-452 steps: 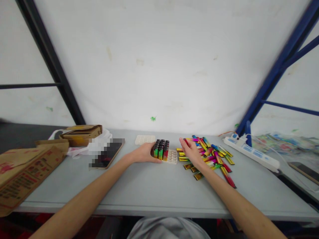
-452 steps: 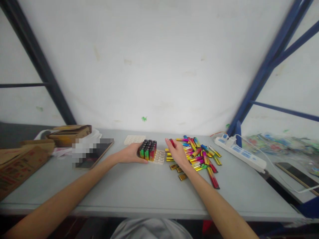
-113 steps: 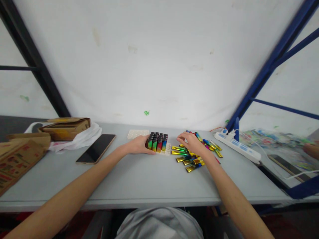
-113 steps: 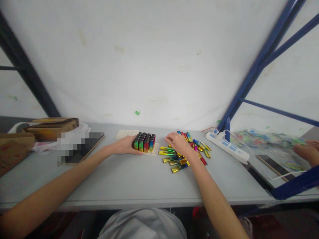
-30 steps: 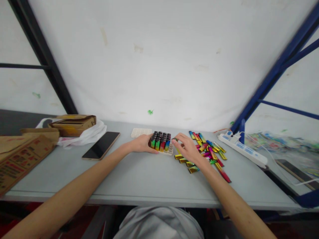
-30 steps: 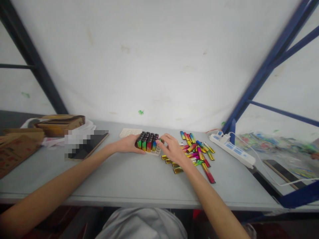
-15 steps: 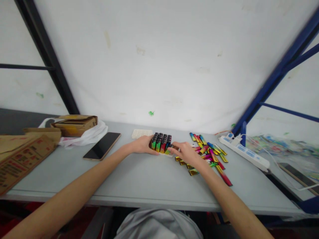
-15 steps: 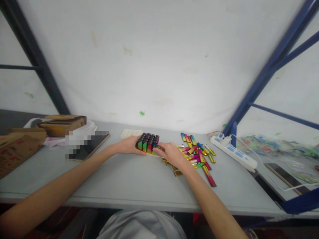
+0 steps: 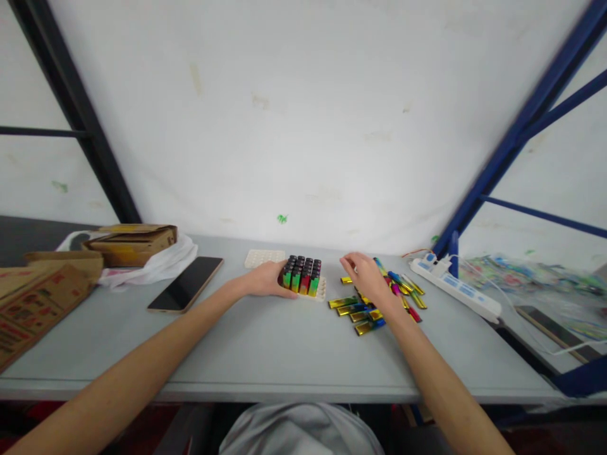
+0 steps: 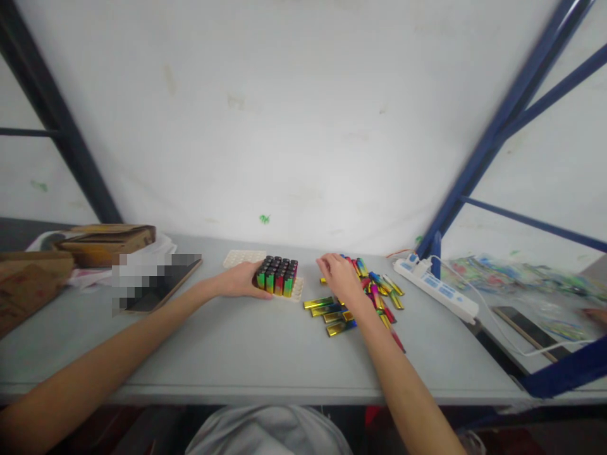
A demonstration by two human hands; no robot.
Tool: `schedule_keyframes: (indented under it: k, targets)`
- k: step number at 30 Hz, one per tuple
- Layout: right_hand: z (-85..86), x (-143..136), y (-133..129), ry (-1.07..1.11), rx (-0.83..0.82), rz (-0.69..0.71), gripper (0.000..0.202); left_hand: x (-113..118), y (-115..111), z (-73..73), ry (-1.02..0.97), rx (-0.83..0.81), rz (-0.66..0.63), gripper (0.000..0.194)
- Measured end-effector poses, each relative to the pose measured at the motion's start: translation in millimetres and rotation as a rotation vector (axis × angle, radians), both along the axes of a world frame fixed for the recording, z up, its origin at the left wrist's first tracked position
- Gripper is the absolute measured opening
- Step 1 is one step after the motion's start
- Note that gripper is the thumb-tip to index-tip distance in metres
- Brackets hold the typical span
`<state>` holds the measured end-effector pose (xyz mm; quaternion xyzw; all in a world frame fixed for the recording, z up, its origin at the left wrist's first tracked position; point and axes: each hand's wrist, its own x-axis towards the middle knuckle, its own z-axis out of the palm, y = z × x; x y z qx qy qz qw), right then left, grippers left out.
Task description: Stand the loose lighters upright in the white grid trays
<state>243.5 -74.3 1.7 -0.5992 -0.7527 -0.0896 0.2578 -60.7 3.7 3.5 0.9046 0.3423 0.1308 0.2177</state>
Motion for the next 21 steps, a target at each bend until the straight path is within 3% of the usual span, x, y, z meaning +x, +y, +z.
schedule_keyframes:
  k: [4,9,13,18,21]
  targets:
    - [-20.2,41,24,-0.11,-0.045,-0.198,0.045,0,1,-1.5,0.005,0.006,-0.003,0.086]
    - [-32.5,45,36,-0.208,-0.325,-0.33,0.049,-1,2,-1.9,0.011,0.011,0.001,0.084]
    - [-23.6,39,34,-0.22,-0.401,-0.298,0.039,0,1,-0.5,0.017,0.014,0.004,0.084]
    - [-13.4,36,27,-0.179,-0.34,-0.205,0.022,0,-1,1.5,0.009,0.006,0.004,0.083]
    - [-12.6,33,25,-0.16,-0.323,-0.161,0.024,0,-2,1.9,0.004,0.013,0.001,0.083]
